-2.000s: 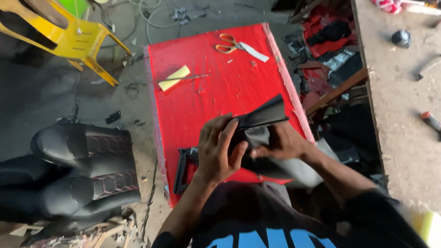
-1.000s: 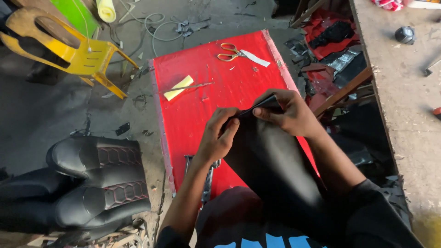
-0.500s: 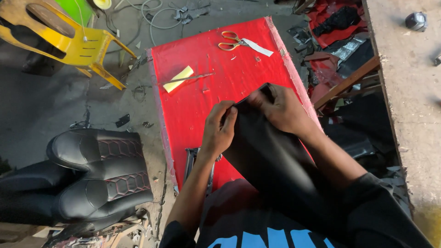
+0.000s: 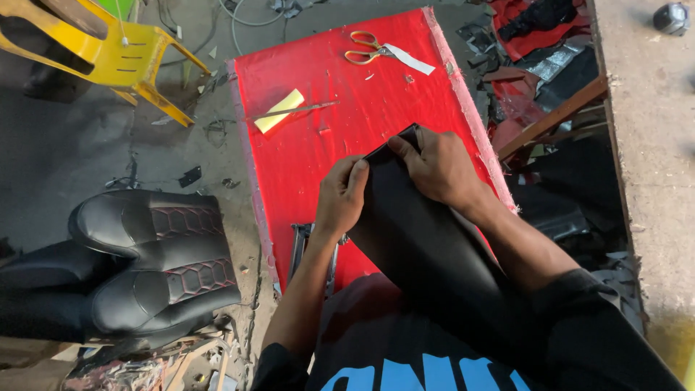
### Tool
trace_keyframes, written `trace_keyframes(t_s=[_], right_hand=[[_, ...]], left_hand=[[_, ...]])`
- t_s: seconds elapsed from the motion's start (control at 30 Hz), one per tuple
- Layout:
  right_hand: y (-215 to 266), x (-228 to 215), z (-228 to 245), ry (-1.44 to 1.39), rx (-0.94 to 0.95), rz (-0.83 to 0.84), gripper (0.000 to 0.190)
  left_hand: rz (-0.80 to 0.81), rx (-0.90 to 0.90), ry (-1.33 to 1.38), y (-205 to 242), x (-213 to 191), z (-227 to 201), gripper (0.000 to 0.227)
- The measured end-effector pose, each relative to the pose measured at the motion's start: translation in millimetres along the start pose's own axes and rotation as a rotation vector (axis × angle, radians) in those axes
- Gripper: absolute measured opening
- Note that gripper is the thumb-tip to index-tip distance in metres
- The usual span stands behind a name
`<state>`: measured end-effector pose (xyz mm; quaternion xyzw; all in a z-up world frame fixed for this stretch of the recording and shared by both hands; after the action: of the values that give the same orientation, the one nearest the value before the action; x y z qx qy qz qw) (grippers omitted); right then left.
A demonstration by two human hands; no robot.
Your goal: Stapling leather or vinyl fabric onto a small wooden furniture component using a pneumatic stapler.
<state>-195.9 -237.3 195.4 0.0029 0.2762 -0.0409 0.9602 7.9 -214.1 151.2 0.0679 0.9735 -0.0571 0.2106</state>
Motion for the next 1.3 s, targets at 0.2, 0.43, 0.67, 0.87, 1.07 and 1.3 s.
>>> trace_keyframes(t_s=[0.2, 0.43, 0.67, 0.87, 1.07, 1.3], right_hand=[[4, 0, -4, 0.026, 0.052, -0.011, 0.062], [5, 5, -22, -0.013, 0.166, 0.003, 0.067], [4, 35, -70, -0.263, 0.336, 0.141, 0.067], [4, 76, -126, -0.303, 0.118, 0.439, 0.044], [20, 111, -157, -0.440, -0.205, 0.741, 0.040], [24, 143, -201, -0.443, -0.556, 0.836, 0.052]], left_hand=[[0.006, -0.060, 0.003, -4, 0, 6, 0.043], [0.068, -0.148, 0.041, -13, -6, -13, 0.027], [0.174, -0.246, 0.025, -21, 0, -3, 0.026], [0.187, -0.380, -0.004, -15, -7, -1, 0.017], [0.164, -0.347, 0.020, -14, -4, 8, 0.020], [0.112, -0.244, 0.115, -19, -2, 44, 0.023]])
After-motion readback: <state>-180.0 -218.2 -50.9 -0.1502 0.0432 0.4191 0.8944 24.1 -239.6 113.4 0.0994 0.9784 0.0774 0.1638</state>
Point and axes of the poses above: each hand's wrist, its own y-axis away from the middle knuckle, its own x-axis out of the palm, z = x × y, the point moved 4 cm from there along -y, towards the middle knuckle, and after that the axes turned 15 degrees about -y, right-handed, at the moved point
